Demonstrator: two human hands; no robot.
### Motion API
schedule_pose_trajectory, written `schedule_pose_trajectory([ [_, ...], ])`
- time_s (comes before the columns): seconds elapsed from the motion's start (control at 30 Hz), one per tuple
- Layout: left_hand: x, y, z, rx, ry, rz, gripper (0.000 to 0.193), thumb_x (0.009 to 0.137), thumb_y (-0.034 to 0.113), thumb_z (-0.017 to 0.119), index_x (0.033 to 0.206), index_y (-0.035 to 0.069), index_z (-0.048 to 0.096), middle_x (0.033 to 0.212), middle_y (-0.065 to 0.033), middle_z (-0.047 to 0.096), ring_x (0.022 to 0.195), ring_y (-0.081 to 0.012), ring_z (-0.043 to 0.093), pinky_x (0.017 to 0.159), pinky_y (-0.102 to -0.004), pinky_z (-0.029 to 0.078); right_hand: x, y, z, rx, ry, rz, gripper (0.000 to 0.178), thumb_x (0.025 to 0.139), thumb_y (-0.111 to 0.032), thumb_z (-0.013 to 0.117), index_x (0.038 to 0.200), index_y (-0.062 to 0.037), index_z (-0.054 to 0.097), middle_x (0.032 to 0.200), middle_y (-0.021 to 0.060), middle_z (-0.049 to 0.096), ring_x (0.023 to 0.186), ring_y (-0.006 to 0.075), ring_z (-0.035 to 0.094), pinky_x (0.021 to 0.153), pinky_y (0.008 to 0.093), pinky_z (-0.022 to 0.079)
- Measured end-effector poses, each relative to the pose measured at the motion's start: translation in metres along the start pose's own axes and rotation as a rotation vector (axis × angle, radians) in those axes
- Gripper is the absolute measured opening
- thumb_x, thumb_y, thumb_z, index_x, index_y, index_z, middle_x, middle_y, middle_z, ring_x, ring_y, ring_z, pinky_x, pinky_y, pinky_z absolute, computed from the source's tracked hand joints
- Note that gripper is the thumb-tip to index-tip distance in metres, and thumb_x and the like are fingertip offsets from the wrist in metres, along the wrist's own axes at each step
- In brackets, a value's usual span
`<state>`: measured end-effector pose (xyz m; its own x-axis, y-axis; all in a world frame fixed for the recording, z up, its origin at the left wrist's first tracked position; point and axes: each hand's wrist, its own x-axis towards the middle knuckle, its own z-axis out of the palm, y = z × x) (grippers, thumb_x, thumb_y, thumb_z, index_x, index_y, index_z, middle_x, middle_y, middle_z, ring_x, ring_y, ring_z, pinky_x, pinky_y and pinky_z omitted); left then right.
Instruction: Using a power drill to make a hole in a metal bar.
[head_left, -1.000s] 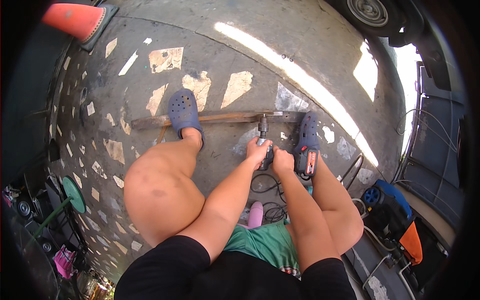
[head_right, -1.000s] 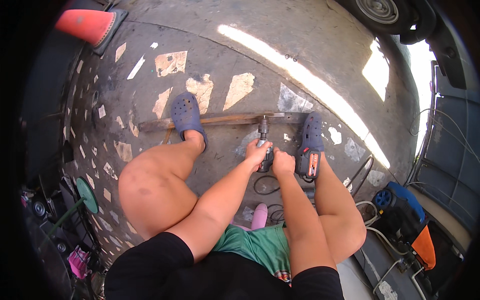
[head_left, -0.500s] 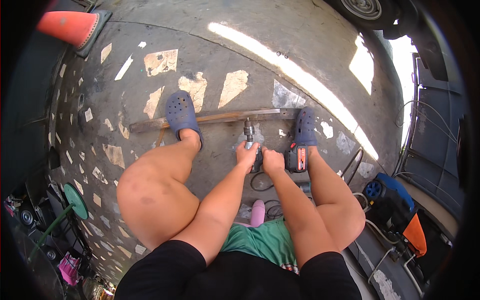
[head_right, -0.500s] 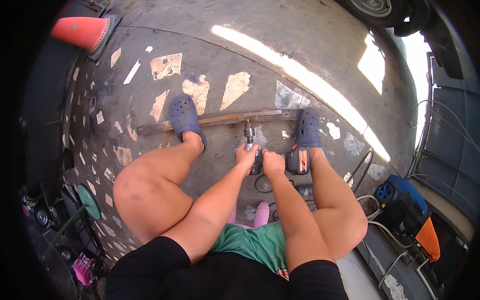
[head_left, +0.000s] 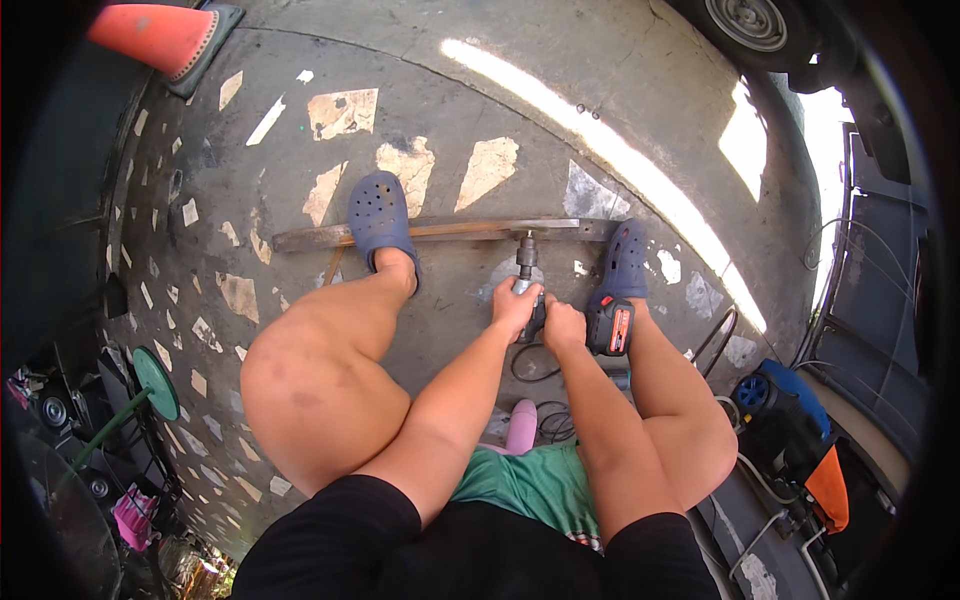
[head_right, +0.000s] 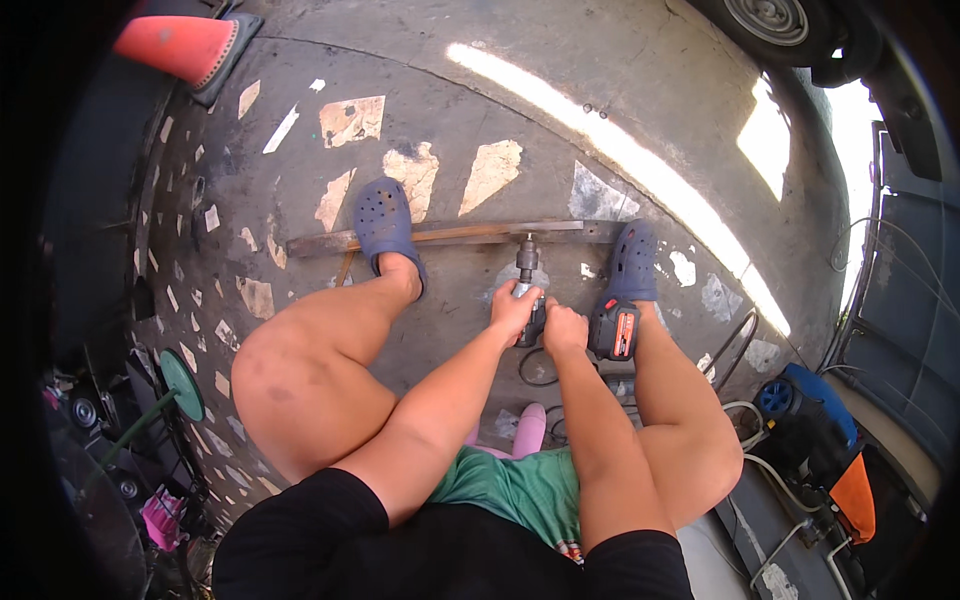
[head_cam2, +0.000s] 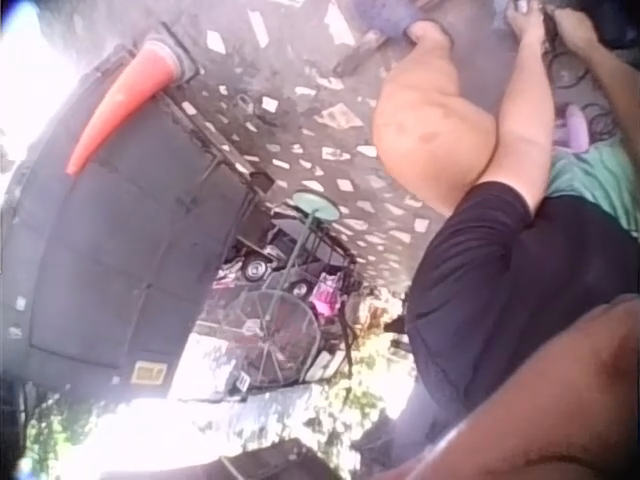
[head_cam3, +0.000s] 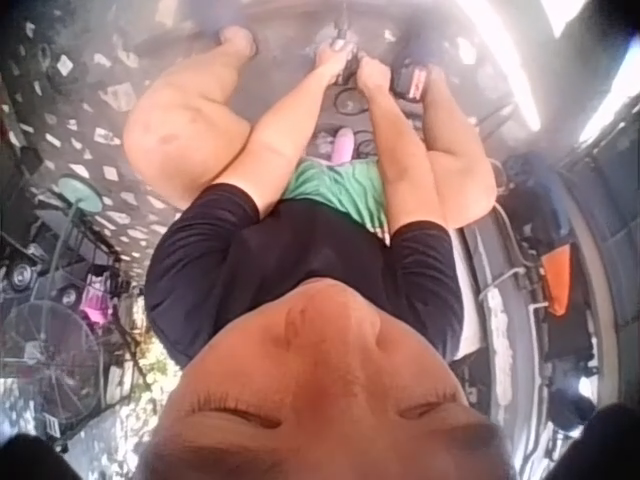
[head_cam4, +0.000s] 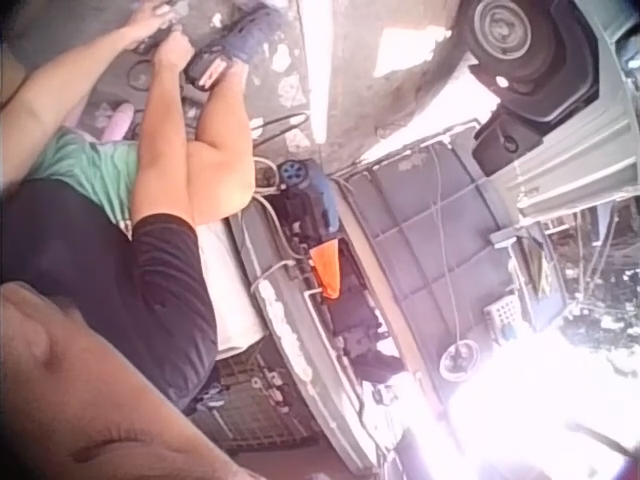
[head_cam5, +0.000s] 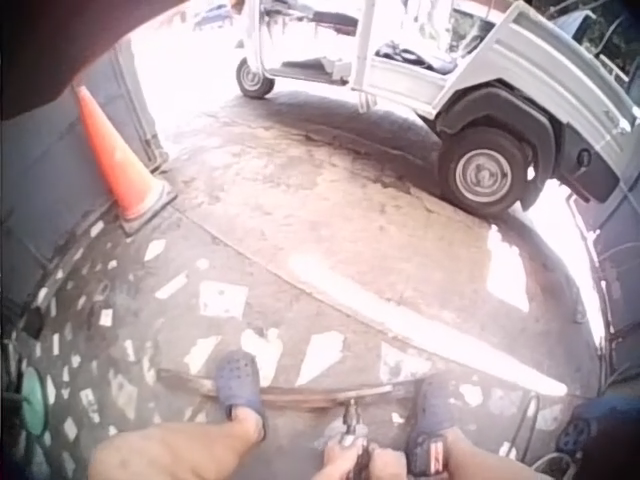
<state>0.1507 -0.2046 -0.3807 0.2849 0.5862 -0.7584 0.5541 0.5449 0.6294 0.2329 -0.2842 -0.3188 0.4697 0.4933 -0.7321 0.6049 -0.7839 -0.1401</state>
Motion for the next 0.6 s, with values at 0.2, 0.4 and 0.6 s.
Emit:
schedule_pose_trajectory([
  [0.2, 0.001, 0.002, -0.03, -0.115, 0.116, -0.041, 0.031, 0.08, 0.024, 0.078, 0.094, -0.003, 0.071, 0.079, -0.0108, 0.071, 0.068, -0.0159, 0.063, 0.062, -0.0379, 0.05, 0.011, -0.03, 0.0, -0.065, 0.016, -0.118, 0.028, 0.098, -0.014, 0.05, 0.106, -0.0071, 0.076, 0.107, 0.0222, 0.076, 0.104, 0.0373, 0.075, 0.089, 0.0498, 0.059],
  [0.4, 0.011, 0.001, -0.044, -0.091, 0.083, -0.008, 0.032, 0.08, 0.024, 0.08, 0.097, -0.003, 0.072, 0.081, -0.0112, 0.072, 0.07, -0.0158, 0.063, 0.064, -0.037, 0.051, 0.016, -0.044, 0.006, -0.037, 0.0, -0.071, 0.026, 0.096, -0.012, 0.054, 0.102, -0.0051, 0.078, 0.109, 0.0216, 0.076, 0.105, 0.0365, 0.074, 0.091, 0.049, 0.059],
  [0.6, 0.003, 0.005, -0.009, 0.013, -0.017, 0.015, 0.038, 0.08, 0.025, 0.08, 0.1, -0.006, 0.072, 0.085, -0.0138, 0.074, 0.073, -0.0191, 0.066, 0.068, -0.0397, 0.053, 0.003, -0.014, -0.006, 0.051, -0.02, 0.053, 0.027, 0.093, -0.012, 0.059, 0.118, -0.0107, 0.07, 0.114, 0.0232, 0.074, 0.112, 0.0392, 0.071, 0.096, 0.0495, 0.057],
])
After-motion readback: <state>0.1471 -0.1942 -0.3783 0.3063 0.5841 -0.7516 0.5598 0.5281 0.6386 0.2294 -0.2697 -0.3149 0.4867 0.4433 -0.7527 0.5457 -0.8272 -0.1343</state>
